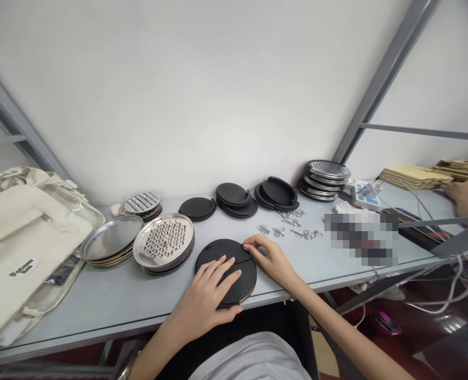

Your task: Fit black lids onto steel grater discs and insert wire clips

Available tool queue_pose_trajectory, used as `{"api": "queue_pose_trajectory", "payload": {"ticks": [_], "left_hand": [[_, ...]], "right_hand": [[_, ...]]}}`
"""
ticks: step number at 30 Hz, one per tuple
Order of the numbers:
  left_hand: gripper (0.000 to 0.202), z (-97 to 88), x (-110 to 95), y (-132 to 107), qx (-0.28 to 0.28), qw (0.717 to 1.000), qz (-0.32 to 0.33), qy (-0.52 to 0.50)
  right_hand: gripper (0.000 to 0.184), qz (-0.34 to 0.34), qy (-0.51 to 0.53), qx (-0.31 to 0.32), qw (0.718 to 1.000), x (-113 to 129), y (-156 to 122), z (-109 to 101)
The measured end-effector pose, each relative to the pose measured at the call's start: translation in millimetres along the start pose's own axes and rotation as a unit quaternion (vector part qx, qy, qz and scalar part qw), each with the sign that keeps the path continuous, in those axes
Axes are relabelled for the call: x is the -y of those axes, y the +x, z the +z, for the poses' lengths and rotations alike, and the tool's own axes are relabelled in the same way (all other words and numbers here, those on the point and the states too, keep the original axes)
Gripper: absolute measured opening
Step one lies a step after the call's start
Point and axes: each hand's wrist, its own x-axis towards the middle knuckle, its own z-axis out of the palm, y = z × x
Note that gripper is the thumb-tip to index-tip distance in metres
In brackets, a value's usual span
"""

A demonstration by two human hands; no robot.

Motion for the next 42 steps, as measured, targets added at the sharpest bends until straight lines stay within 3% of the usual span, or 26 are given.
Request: {"api": "queue_pose_trajectory", "payload": {"ticks": [17,32,42], "left_hand": [[0.058,1.3,-0.1,-1.4,-0.006,1.0,0.003,-0.006],[0.058,0.2,-0.3,-0.9,0.004,1.0,-0.003,-0.005],[0.059,0.0,0.2,-1.3,-0.011,1.0,0.003,-0.01]], "right_hand": [[0.021,0.038,0.036,0.057,0.997,0.5,-9.5,-2.9],[0.02,0.032,0.006,0.061,0.998,5.2,-8.6,-1.7],[0.021,0.039,0.027,0.025,0.999,2.1,-8.4,-0.5]]}}
